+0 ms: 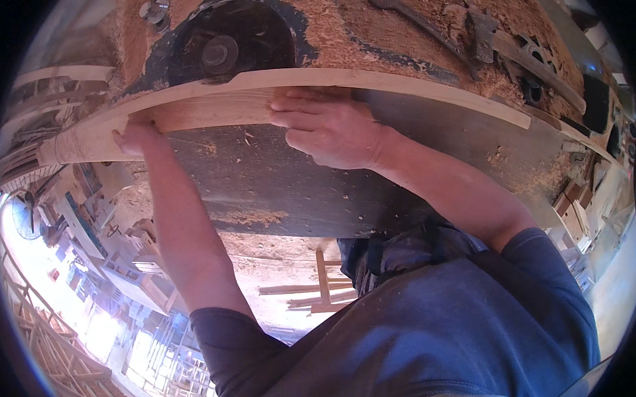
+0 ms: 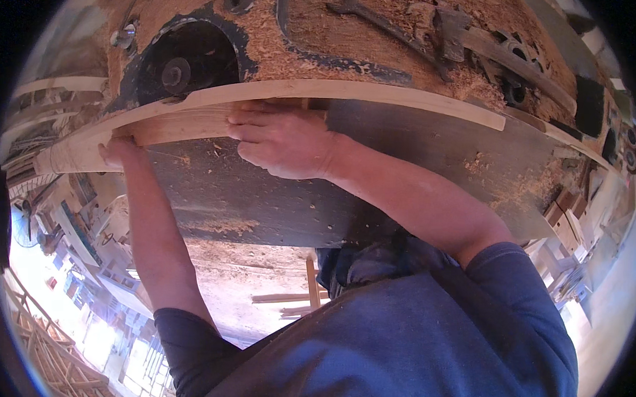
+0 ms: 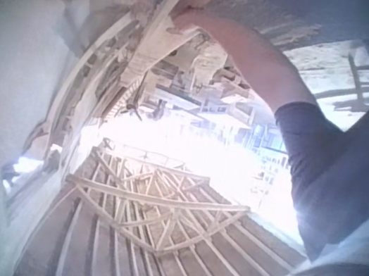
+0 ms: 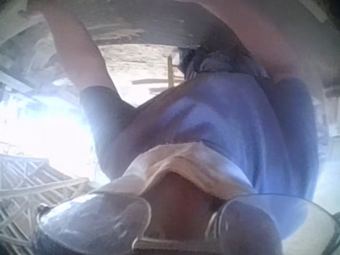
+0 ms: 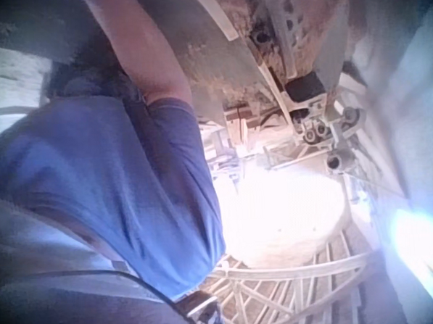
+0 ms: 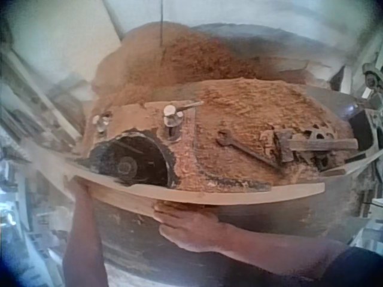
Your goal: The person mills various wooden boards using a stationary router table, then moves them to a stack on another table.
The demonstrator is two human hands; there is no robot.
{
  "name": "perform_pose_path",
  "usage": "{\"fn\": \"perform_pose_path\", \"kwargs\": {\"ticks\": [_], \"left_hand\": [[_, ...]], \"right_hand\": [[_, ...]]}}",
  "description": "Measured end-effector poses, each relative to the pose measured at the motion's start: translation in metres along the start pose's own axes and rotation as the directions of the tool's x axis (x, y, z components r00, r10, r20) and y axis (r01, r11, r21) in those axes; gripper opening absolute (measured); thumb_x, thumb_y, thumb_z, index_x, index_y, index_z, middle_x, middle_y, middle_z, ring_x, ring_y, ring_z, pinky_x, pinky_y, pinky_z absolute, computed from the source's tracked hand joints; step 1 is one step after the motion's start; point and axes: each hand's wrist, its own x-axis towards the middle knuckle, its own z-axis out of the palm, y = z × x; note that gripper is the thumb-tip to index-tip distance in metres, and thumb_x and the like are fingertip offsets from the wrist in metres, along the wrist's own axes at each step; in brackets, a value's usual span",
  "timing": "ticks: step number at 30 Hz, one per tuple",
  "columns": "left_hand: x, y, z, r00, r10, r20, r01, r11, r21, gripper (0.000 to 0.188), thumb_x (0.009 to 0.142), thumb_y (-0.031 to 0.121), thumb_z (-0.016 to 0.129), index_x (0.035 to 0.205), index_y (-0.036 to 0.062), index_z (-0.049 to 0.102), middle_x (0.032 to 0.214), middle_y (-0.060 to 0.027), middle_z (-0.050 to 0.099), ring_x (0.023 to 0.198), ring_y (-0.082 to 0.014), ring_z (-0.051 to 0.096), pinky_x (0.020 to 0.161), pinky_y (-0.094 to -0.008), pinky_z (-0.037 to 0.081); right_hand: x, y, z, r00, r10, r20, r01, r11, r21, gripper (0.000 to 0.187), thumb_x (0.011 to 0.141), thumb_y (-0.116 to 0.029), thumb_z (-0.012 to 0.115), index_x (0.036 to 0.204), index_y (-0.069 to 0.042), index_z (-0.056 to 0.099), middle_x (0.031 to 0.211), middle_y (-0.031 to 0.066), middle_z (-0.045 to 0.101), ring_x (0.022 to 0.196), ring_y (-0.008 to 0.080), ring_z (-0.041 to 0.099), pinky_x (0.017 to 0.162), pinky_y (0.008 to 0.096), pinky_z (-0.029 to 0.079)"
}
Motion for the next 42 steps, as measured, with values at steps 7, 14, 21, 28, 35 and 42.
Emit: {"fn": "perform_pose_path", "kwargs": {"ticks": [7, 14, 21, 28, 35, 42], "left_hand": [[0.034, -0.019, 0.025, 0.996, -0.076, -0.036, 0.067, 0.977, -0.203, 0.064, 0.098, 0.045, 0.041, 0.131, -0.0061, 0.058, 0.13, -0.0259, 0.058, 0.129, -0.0364, 0.048, 0.112, -0.05, 0.03], [0.075, -0.032, 0.058, 0.982, -0.182, -0.051, 0.091, 0.692, -0.716, 0.06, 0.098, 0.043, 0.041, 0.129, -0.0054, 0.058, 0.125, -0.0258, 0.059, 0.123, -0.0366, 0.052, 0.109, -0.0508, 0.033], [0.105, -0.038, 0.086, 0.955, -0.296, -0.003, 0.038, 0.134, -0.99, 0.057, 0.099, 0.041, 0.04, 0.127, -0.0048, 0.059, 0.119, -0.0257, 0.061, 0.117, -0.0369, 0.056, 0.105, -0.0515, 0.037], [0.129, -0.035, 0.101, 0.944, -0.322, 0.067, -0.003, -0.212, -0.977, 0.054, 0.099, 0.039, 0.039, 0.125, -0.0041, 0.059, 0.114, -0.0256, 0.062, 0.11, -0.0371, 0.059, 0.102, -0.0523, 0.04], [0.148, -0.057, 0.115, 0.978, 0.061, 0.2, 0.164, -0.818, -0.551, 0.056, 0.1, 0.043, 0.036, 0.111, -0.0032, 0.067, 0.117, -0.0256, 0.062, 0.113, -0.0383, 0.06, 0.107, -0.053, 0.039], [0.116, -0.051, 0.083, 0.933, -0.247, 0.26, 0.065, -0.597, -0.8, 0.059, 0.093, 0.01, 0.047, 0.152, 0.0028, 0.041, 0.11, -0.0275, 0.066, 0.092, -0.0346, 0.069, 0.075, -0.0498, 0.058]], "right_hand": [[0.021, -0.005, 0.031, 1.0, -0.005, -0.015, 0.006, 0.999, 0.038, 0.009, 0.077, -0.012, 0.067, 0.086, -0.008, 0.07, 0.123, 0.0074, 0.07, 0.127, 0.0241, 0.06, 0.114, 0.0381, 0.047], [0.042, -0.012, 0.045, 0.999, 0.011, -0.05, -0.009, 0.999, 0.05, 0.003, 0.076, -0.009, 0.071, 0.078, -0.008, 0.07, 0.125, 0.007, 0.071, 0.128, 0.0238, 0.061, 0.115, 0.0386, 0.046], [0.06, -0.017, 0.056, 1.0, 0.025, 0.001, -0.025, 0.999, 0.041, 0.003, 0.077, -0.01, 0.071, 0.079, -0.009, 0.071, 0.129, 0.0062, 0.069, 0.131, 0.0234, 0.059, 0.116, 0.0377, 0.045], [0.071, -0.021, 0.064, 0.999, 0.04, 0.0, -0.04, 0.999, 0.028, 0.001, 0.077, -0.007, 0.07, 0.077, -0.008, 0.069, 0.128, 0.0044, 0.07, 0.131, 0.0228, 0.059, 0.112, 0.036, 0.049], [0.078, -0.025, 0.067, 0.999, 0.014, 0.038, -0.015, 0.999, 0.035, 0.013, 0.076, -0.007, 0.067, 0.089, -0.007, 0.073, 0.126, 0.0059, 0.07, 0.126, 0.0269, 0.062, 0.112, 0.0367, 0.049], [0.081, -0.028, 0.074, 0.999, 0.041, -0.03, -0.038, 0.994, 0.1, 0.006, 0.072, -0.002, 0.07, 0.076, -0.005, 0.068, 0.12, 0.0036, 0.073, 0.125, 0.0231, 0.063, 0.103, 0.0357, 0.054]]}}
